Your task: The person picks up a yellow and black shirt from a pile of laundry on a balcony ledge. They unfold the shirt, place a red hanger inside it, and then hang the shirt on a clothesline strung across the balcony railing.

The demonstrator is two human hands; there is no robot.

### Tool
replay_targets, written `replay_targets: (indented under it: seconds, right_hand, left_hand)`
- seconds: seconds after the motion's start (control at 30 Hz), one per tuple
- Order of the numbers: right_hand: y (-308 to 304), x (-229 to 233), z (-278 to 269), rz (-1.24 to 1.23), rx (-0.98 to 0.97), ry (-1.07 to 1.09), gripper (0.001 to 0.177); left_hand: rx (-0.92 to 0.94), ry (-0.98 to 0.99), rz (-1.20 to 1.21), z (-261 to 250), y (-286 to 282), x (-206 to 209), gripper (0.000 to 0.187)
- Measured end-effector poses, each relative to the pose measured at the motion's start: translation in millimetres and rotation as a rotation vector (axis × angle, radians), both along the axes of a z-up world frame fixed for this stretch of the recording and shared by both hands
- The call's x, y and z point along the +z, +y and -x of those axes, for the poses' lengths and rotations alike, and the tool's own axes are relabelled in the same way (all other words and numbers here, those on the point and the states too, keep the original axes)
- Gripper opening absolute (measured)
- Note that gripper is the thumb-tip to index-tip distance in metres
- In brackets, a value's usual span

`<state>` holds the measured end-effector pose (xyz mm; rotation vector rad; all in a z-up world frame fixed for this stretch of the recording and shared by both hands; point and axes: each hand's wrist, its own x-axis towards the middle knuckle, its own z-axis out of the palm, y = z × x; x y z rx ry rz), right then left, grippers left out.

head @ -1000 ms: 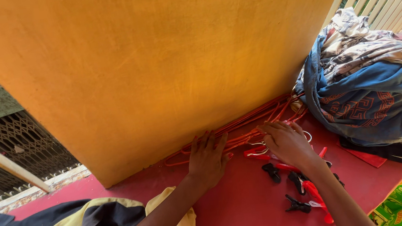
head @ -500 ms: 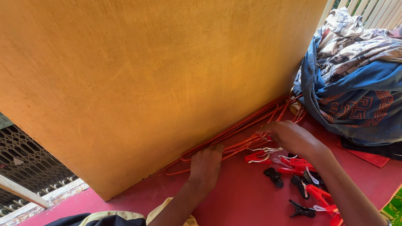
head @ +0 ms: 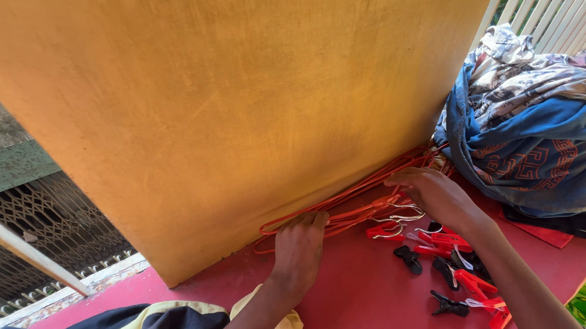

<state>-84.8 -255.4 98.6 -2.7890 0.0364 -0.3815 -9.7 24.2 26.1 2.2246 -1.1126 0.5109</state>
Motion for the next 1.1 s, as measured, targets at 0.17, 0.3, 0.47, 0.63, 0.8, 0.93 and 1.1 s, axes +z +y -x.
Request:
replay_targets:
  seconds: [0.17, 0.3, 0.47, 0.63, 0.8, 0.93, 1.1]
  right_hand:
    - [-2, -16, -1, 0.080, 0.263, -0.215, 0.054]
    - [25, -9, 10, 0.164, 0.245, -0.298, 0.027]
    - [68, 10, 19, 0.024, 0.280, -0.267, 0.027]
    - [124, 23, 25, -0.307, 0.188, -0.086, 0.030]
    - [182, 48, 27, -0.231, 0.234, -0.141, 0.033]
    - [227, 65, 30, -0.214, 0.350, -0.196, 0.034]
    - [291, 66, 32, -0.271, 0.309, -0.129, 0.036]
  left_hand:
    - [0.028, -0.063, 0.081, 15, 32, 21, 0.032]
    - [0.039, -0.071, 0.096, 29, 65, 40, 0.033]
    - [0.059, -0.037, 0.085, 45, 111, 62, 0.053]
    - [0.107, -0.091, 0.149, 57, 155, 78, 0.048]
    - [0.200, -0.066, 0.117, 69, 206, 101, 0.051]
    - [0.266, -0.006, 0.081, 80, 247, 116, 0.055]
    - [0.308, 0.102, 0.076, 96, 308, 117, 0.049]
